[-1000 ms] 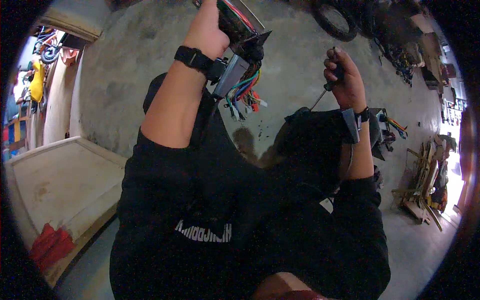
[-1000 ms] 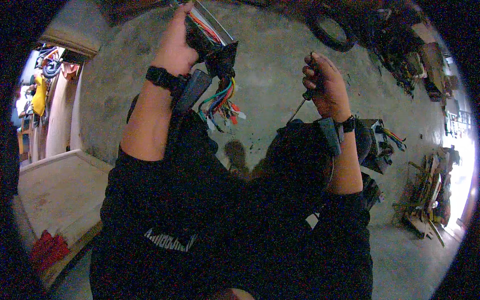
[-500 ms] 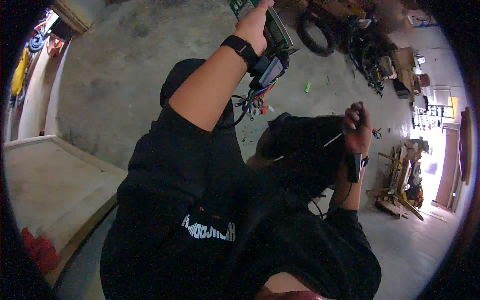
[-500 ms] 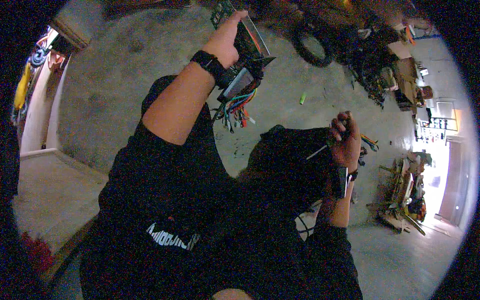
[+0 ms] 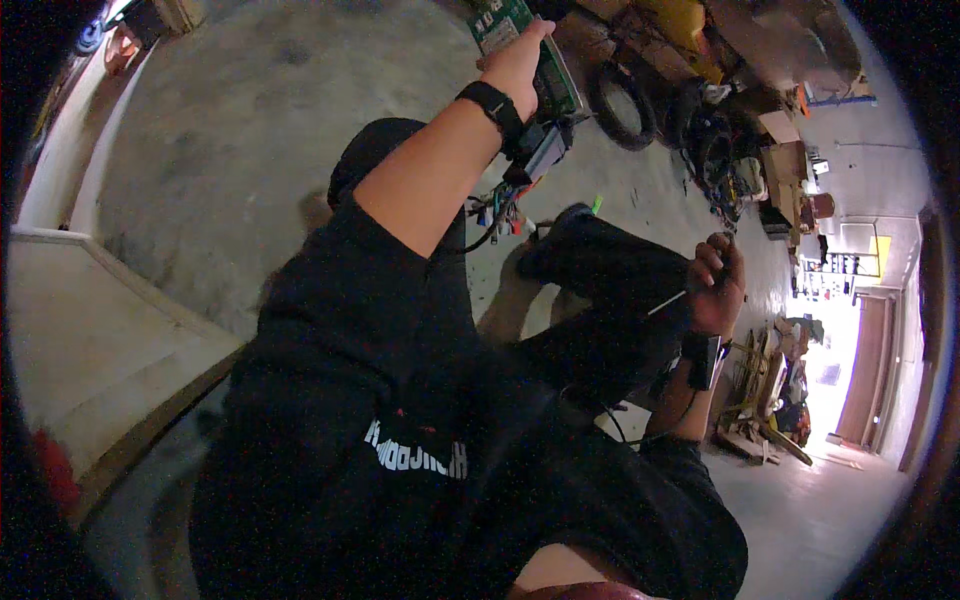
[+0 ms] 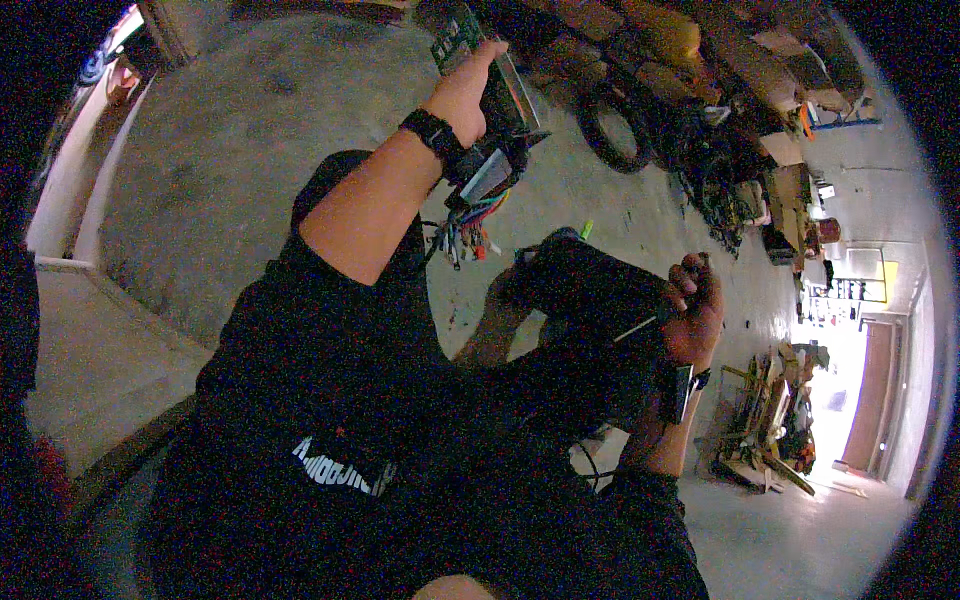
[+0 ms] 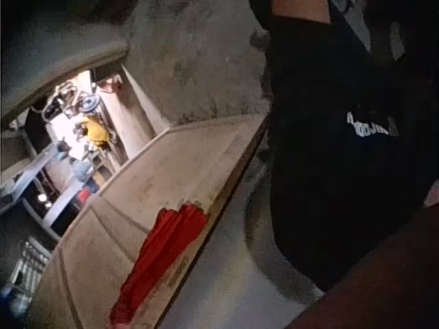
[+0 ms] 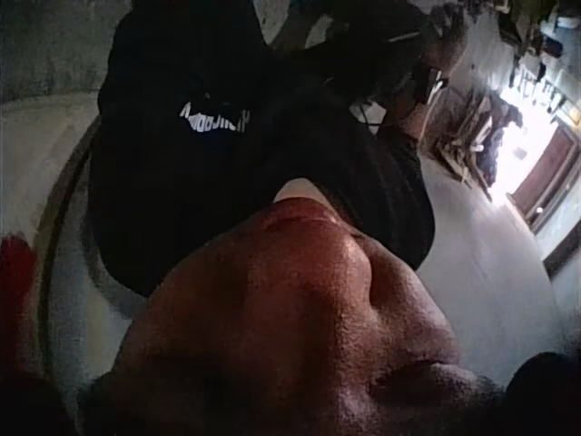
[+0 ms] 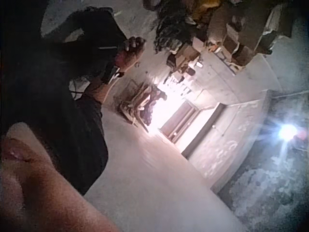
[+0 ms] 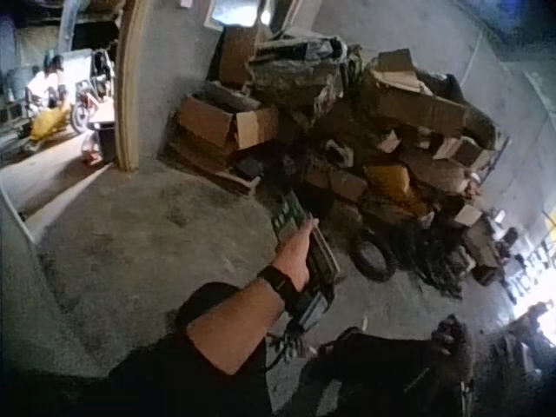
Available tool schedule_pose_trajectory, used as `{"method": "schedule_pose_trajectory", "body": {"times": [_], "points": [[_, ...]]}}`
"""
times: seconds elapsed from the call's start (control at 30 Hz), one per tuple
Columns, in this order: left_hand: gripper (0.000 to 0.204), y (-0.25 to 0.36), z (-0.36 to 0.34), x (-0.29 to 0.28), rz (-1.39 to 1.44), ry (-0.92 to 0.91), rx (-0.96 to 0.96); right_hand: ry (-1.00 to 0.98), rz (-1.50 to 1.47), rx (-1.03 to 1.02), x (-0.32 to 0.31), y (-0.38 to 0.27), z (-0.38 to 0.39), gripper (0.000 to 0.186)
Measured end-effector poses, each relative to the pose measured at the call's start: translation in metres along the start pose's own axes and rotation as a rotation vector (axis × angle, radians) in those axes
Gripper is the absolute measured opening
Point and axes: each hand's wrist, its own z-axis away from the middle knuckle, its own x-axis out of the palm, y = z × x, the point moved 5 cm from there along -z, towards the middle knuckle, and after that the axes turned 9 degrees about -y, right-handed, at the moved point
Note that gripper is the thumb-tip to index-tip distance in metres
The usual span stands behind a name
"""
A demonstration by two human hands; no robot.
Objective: Repairing an electronic motor controller by tightening internal components with a screwdriver.
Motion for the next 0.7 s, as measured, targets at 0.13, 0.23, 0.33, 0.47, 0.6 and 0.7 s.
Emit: {"method": "schedule_pose_trajectory", "body": {"times": [0.13,0.23,0.33,0.47,0.6,0.7], "points": [[0.061,0.015,0.006,-0.011,-0.091,0.049,0.117,-0.015,0.049,0.007,0.023,0.013,-0.035,0.015],[0.047,0.006,0.027,0.005,-0.113,0.137,0.034,-0.141,0.239,0.076,0.024,0.017,-0.07,0.016],[0.044,0.003,0.042,0.019,-0.14,0.119,-0.035,-0.012,0.469,0.036,0.056,0.032,-0.098,0.021],[0.038,0.0,0.042,0.012,-0.232,0.088,-0.018,-0.135,0.602,0.109,0.071,0.066,-0.14,0.027],[0.048,-0.01,0.043,0.012,-0.322,0.081,-0.029,-0.188,0.643,0.222,0.041,0.087,-0.158,0.03],[0.056,-0.01,0.052,-0.002,-0.345,0.158,-0.104,-0.171,0.72,0.187,0.036,0.086,-0.158,0.026]]}}
